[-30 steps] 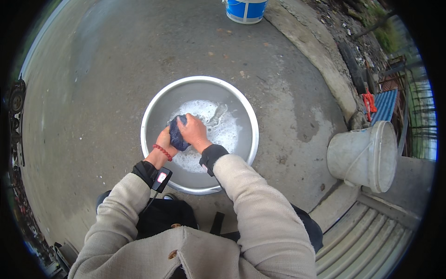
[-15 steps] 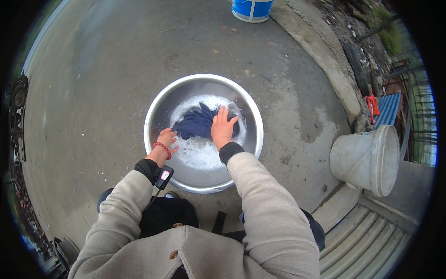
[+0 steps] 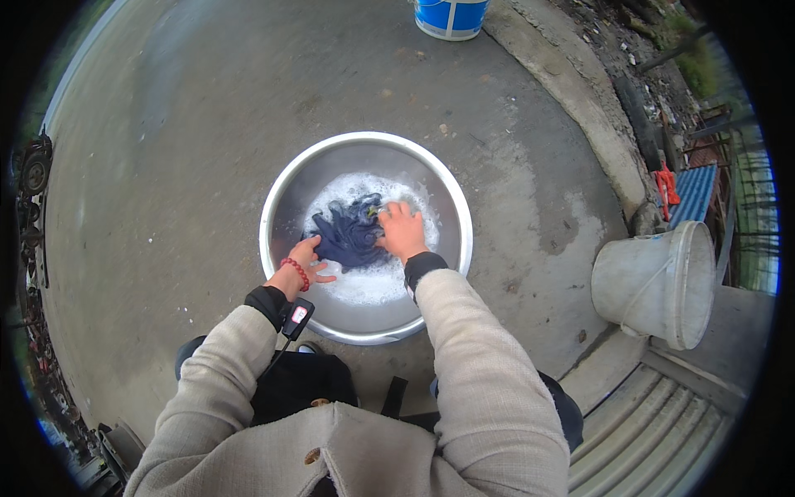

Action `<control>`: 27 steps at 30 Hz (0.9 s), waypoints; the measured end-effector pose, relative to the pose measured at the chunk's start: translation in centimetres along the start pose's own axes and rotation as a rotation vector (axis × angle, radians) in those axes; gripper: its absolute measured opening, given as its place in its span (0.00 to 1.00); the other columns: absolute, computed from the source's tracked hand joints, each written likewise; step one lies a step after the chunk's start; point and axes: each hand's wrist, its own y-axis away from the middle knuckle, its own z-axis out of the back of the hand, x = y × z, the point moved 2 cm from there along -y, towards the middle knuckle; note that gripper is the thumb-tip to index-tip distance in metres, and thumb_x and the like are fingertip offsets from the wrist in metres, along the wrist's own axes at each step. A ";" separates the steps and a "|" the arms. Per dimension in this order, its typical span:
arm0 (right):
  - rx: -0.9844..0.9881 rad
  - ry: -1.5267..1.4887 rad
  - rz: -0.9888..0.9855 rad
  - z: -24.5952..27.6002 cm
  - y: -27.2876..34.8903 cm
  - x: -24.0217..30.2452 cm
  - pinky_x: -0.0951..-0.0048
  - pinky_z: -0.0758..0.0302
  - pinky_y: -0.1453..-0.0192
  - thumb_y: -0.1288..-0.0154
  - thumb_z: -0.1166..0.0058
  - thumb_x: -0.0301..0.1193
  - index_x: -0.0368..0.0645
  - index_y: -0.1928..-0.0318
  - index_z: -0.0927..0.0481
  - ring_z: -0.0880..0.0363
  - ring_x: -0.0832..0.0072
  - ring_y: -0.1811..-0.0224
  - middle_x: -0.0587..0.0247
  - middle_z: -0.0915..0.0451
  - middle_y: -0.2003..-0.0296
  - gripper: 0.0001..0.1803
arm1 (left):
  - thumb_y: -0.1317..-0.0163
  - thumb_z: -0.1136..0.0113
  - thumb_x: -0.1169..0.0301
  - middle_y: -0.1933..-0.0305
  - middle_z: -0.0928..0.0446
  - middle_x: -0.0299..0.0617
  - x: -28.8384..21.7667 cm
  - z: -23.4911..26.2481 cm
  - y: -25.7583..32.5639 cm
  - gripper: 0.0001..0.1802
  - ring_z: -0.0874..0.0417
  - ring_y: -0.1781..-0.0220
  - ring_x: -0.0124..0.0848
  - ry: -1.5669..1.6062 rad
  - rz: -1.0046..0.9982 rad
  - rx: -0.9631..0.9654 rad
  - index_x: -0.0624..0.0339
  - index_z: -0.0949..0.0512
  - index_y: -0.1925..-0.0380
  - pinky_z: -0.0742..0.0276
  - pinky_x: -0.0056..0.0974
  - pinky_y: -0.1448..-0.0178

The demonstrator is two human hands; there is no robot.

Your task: The person walks through a cluttered garage, picks up a metal basin and a yellow cloth, then moves outside. They fill the basin with water from a tap and hand-wash the cloth by scrubbing and wringing it repeatedly in the basin.

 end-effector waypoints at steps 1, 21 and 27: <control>-0.080 -0.089 -0.234 0.2 0.3 0.0 0.49 0.37 0.43 0.53 0.34 0.40 0.52 0.59 0.21 0.47 0.58 0.30 0.61 0.38 0.37 0.19 | 0.34 0.49 0.58 0.24 0.65 0.47 0.1 -0.1 0.2 0.35 0.57 0.25 0.54 0.000 0.020 0.026 0.42 0.52 0.30 0.39 0.74 0.41; -0.366 -1.015 0.061 7.0 -2.3 13.2 0.56 0.27 0.66 0.47 0.43 0.31 0.38 0.68 0.28 0.23 0.47 0.67 0.46 0.22 0.73 0.11 | 0.39 0.56 0.63 0.45 0.29 0.48 0.9 2.2 -6.1 0.21 0.25 0.46 0.44 0.059 -0.336 0.403 0.59 0.32 0.48 0.29 0.54 0.42; -0.370 -0.663 -0.199 4.6 -5.0 6.2 0.52 0.26 0.56 0.44 0.44 0.36 0.38 0.61 0.27 0.22 0.46 0.59 0.42 0.20 0.64 0.16 | 0.38 0.57 0.79 0.49 0.26 0.50 -0.6 -1.6 -1.8 0.15 0.20 0.51 0.44 0.108 -0.518 0.510 0.63 0.30 0.51 0.23 0.55 0.48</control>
